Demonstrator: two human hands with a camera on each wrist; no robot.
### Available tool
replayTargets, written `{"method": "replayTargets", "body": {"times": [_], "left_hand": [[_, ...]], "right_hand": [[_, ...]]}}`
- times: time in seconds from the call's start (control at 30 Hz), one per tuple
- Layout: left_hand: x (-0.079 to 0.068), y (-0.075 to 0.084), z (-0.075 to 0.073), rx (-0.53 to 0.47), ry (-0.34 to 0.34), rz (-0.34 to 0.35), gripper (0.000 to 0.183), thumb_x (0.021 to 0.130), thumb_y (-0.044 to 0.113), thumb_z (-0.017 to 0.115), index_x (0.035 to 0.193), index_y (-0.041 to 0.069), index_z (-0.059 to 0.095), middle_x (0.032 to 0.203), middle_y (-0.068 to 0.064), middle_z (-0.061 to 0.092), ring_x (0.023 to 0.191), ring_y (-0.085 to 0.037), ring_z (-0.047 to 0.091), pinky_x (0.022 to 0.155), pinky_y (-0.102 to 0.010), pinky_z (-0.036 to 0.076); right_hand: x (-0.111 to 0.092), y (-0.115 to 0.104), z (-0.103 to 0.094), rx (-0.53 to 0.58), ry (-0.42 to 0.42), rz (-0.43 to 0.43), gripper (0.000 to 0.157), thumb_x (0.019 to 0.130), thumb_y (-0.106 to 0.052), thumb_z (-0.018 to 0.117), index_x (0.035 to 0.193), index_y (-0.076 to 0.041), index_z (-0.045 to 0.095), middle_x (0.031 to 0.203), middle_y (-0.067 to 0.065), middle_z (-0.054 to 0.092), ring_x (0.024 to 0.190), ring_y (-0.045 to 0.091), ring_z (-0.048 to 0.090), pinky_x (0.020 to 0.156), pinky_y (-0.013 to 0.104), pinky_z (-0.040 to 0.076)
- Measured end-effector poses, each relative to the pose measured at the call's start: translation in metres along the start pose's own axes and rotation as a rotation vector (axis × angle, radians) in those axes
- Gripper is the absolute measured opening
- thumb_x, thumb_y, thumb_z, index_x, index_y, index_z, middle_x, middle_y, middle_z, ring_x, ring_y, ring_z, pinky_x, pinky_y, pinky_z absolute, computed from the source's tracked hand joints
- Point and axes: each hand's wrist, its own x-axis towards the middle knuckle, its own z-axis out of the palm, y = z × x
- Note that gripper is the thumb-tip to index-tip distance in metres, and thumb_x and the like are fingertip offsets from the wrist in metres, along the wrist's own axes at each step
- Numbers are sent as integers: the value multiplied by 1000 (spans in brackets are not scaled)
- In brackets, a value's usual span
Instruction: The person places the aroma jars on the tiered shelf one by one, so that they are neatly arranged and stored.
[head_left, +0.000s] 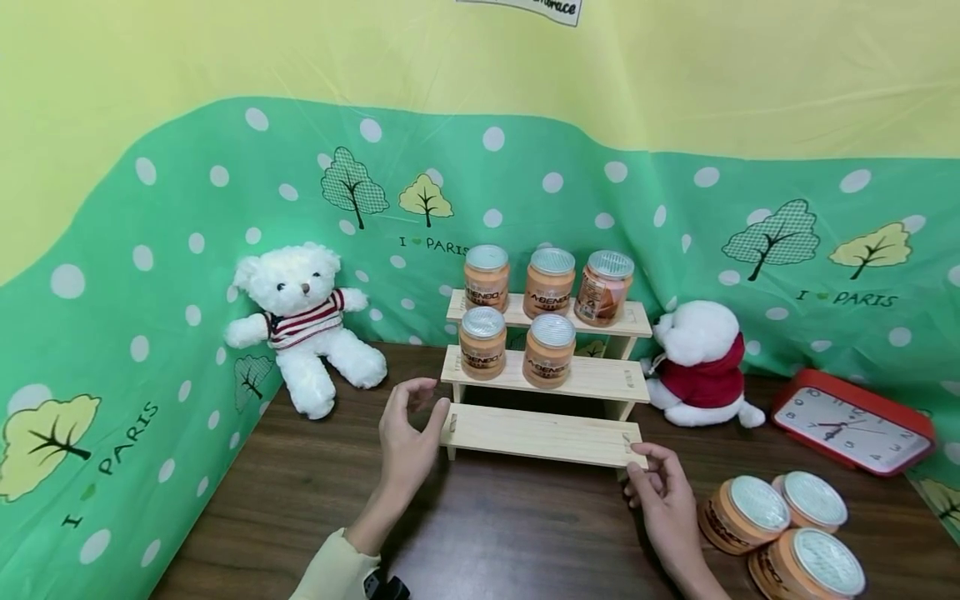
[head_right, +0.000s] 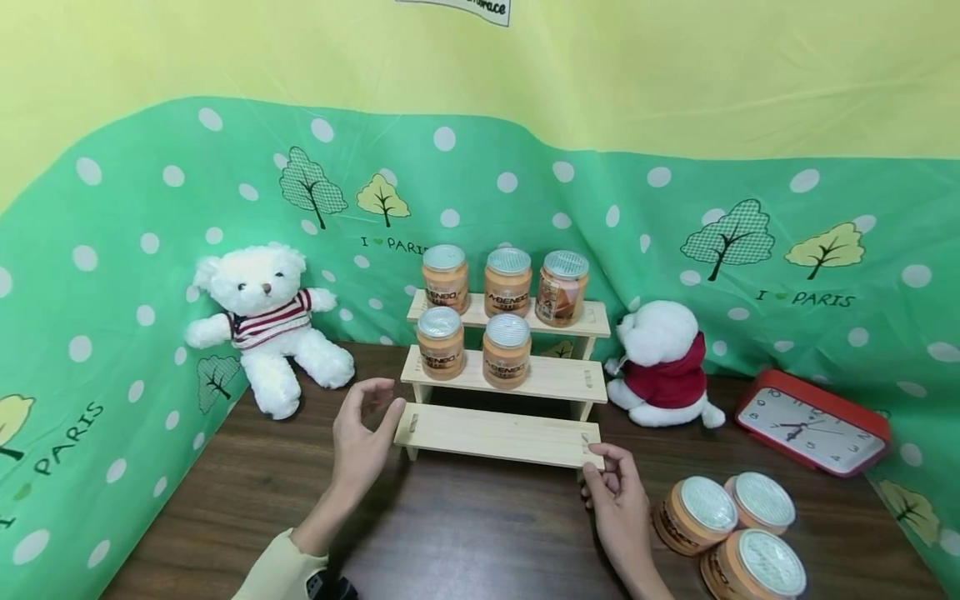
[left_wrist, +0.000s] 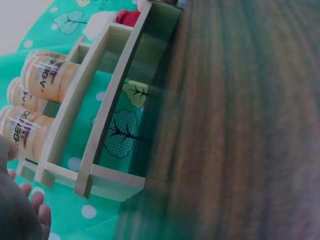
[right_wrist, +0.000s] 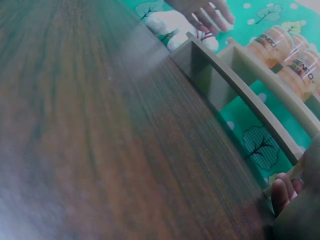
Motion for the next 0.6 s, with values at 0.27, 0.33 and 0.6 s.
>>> {"method": "replayTargets", "body": {"times": [0.27,0.33,0.6], "left_hand": [[-10,-7,-4,19,-22,-98,23,100,2,81,121,7,75,120,-11,72,113,-30,69,95,-44,57],[-12,-9,-4,18,-20,-118,21,100,3,81,120,6,75,120,-11,72,113,-31,69,95,-45,58],[-18,-17,-5,2,-43,-187,17,103,11,78,119,3,75,122,-13,72,111,-28,71,92,-34,60]], "right_hand": [[0,0,0,-2,1,9,28,112,-1,61,140,1,57,95,2,60,73,12,63,60,24,55],[0,0,0,0,2,11,28,112,-1,61,140,1,57,95,2,59,73,12,63,60,24,55],[0,0,0,8,1,8,28,113,-2,62,139,1,57,93,1,59,73,13,64,60,24,55]]}}
